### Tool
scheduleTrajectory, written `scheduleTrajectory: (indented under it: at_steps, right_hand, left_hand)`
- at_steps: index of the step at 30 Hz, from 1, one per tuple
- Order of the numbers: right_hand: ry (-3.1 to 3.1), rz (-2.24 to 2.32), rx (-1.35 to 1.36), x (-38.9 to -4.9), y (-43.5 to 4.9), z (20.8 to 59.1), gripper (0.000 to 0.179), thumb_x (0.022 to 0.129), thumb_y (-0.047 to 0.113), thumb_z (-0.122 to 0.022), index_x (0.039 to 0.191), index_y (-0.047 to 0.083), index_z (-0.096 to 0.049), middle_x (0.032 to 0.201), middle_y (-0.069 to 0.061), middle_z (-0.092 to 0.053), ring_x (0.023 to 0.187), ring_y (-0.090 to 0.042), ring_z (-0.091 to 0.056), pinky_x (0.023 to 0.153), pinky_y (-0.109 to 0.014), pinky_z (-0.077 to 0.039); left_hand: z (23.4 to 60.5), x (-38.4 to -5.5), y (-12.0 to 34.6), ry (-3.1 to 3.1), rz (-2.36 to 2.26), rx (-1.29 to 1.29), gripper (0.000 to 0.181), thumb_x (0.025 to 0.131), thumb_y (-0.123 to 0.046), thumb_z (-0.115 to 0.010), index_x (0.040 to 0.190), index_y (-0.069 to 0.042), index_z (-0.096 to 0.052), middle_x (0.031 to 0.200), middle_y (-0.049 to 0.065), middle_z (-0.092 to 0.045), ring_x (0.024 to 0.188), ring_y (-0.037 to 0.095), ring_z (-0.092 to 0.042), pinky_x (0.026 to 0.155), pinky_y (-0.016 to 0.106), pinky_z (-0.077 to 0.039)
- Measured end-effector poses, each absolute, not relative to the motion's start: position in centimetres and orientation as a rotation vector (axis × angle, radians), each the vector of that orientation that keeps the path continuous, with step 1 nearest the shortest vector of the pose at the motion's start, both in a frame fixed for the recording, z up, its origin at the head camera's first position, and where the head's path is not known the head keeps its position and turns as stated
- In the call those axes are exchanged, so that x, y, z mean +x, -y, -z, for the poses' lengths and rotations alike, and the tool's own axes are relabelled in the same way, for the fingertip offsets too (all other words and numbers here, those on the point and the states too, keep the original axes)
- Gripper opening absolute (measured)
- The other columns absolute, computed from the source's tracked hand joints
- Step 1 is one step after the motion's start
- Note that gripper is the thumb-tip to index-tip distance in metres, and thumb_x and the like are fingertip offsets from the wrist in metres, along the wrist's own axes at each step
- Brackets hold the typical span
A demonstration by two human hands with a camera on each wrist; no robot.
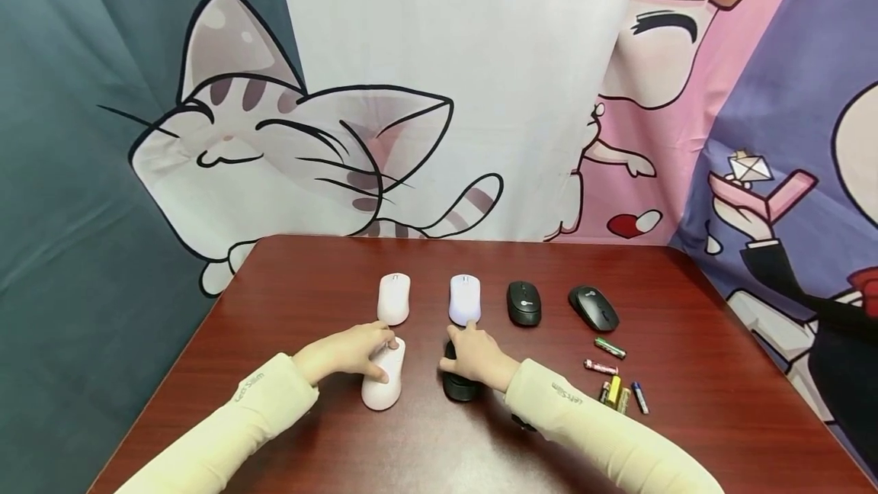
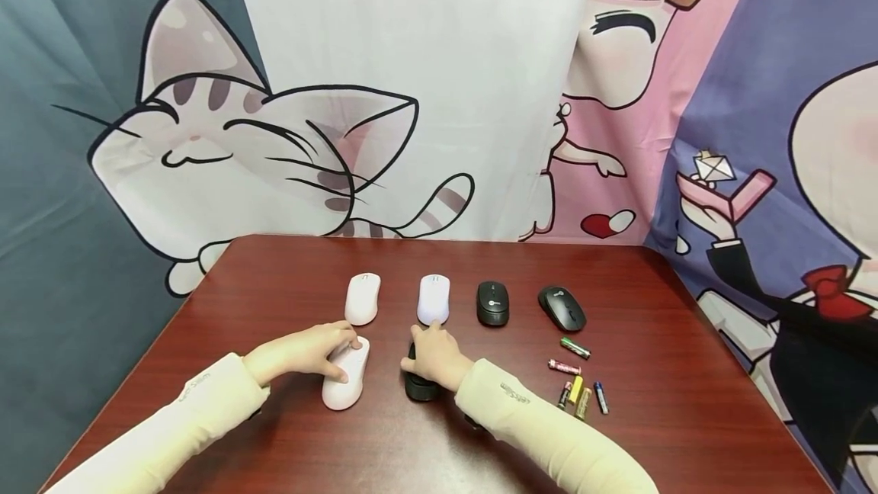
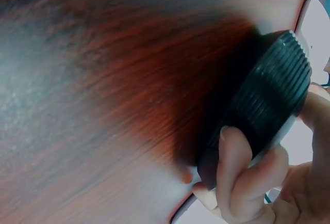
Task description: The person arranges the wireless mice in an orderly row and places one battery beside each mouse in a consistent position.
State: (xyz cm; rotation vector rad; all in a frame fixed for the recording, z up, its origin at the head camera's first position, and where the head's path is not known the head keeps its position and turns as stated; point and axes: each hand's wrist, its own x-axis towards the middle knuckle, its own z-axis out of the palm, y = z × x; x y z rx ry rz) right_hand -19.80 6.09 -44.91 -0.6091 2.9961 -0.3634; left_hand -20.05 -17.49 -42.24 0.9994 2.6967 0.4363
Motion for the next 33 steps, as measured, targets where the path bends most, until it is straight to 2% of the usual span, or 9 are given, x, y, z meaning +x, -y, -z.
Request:
scheduleTrajectory:
  at_steps: [11, 18, 23, 27, 29, 33]
  right_hand:
    - [-2.966, 0.345, -0.631, -20.0, -5.8, 44.8, 0.042, 0.077, 0.038, -0.072, 0.098, 0.007, -0.055, 0.092, -0.021, -0.054, 0.066, -0.037, -0.063, 0.06, -0.044, -0.051]
    - [-2.894, 0.338, -0.628, -20.4, -6.2, 44.4, 0.044, 0.079, 0.042, -0.071, 0.102, 0.007, -0.054, 0.097, -0.024, -0.056, 0.079, -0.04, -0.064, 0.066, -0.046, -0.051]
    - [-2.814, 0.348, -0.655, -20.7, -7.4, 43.7, 0.05, 0.084, 0.047, -0.065, 0.112, 0.008, -0.054, 0.107, -0.023, -0.056, 0.086, -0.04, -0.063, 0.074, -0.047, -0.05]
    - [-2.749, 0.383, -0.774, -21.4, -9.4, 42.8, 0.048, 0.088, 0.043, -0.061, 0.117, 0.006, -0.053, 0.105, -0.018, -0.056, 0.083, -0.033, -0.062, 0.074, -0.045, -0.049]
    - [-2.735, 0.405, -0.852, -21.7, -10.6, 42.4, 0.046, 0.089, 0.04, -0.061, 0.116, 0.004, -0.053, 0.101, -0.016, -0.056, 0.078, -0.028, -0.061, 0.071, -0.044, -0.048]
    - [-2.751, 0.411, -0.976, -22.5, -13.1, 41.8, 0.044, 0.089, 0.036, -0.061, 0.115, 0.001, -0.053, 0.101, -0.016, -0.058, 0.077, -0.022, -0.059, 0.07, -0.041, -0.049]
  left_hand:
    - [41.9, -20.2, 17.6, -2.693, -0.414, 1.025, 0.04, 0.068, -0.022, -0.081, 0.098, -0.005, -0.061, 0.101, 0.007, -0.058, 0.092, 0.023, -0.059, 0.079, 0.033, -0.048]
    - [41.9, -20.2, 17.4, -2.691, -0.415, 1.033, 0.039, 0.068, -0.021, -0.082, 0.097, -0.005, -0.06, 0.1, 0.007, -0.058, 0.092, 0.023, -0.058, 0.08, 0.033, -0.048]
    - [42.1, -20.1, 17.2, -2.692, -0.428, 1.038, 0.039, 0.068, -0.021, -0.081, 0.097, -0.005, -0.06, 0.1, 0.007, -0.058, 0.092, 0.024, -0.059, 0.079, 0.034, -0.047]
    - [42.2, -20.0, 17.1, -2.689, -0.434, 1.033, 0.04, 0.069, -0.022, -0.081, 0.098, -0.005, -0.061, 0.1, 0.006, -0.057, 0.09, 0.023, -0.058, 0.078, 0.032, -0.047]
    - [42.2, -20.0, 17.2, -2.687, -0.429, 1.034, 0.04, 0.069, -0.023, -0.081, 0.098, -0.005, -0.061, 0.1, 0.006, -0.057, 0.09, 0.022, -0.058, 0.077, 0.032, -0.047]
    - [42.0, -20.1, 17.2, -2.686, -0.42, 1.033, 0.04, 0.068, -0.022, -0.081, 0.098, -0.005, -0.061, 0.099, 0.006, -0.057, 0.089, 0.022, -0.059, 0.077, 0.032, -0.047]
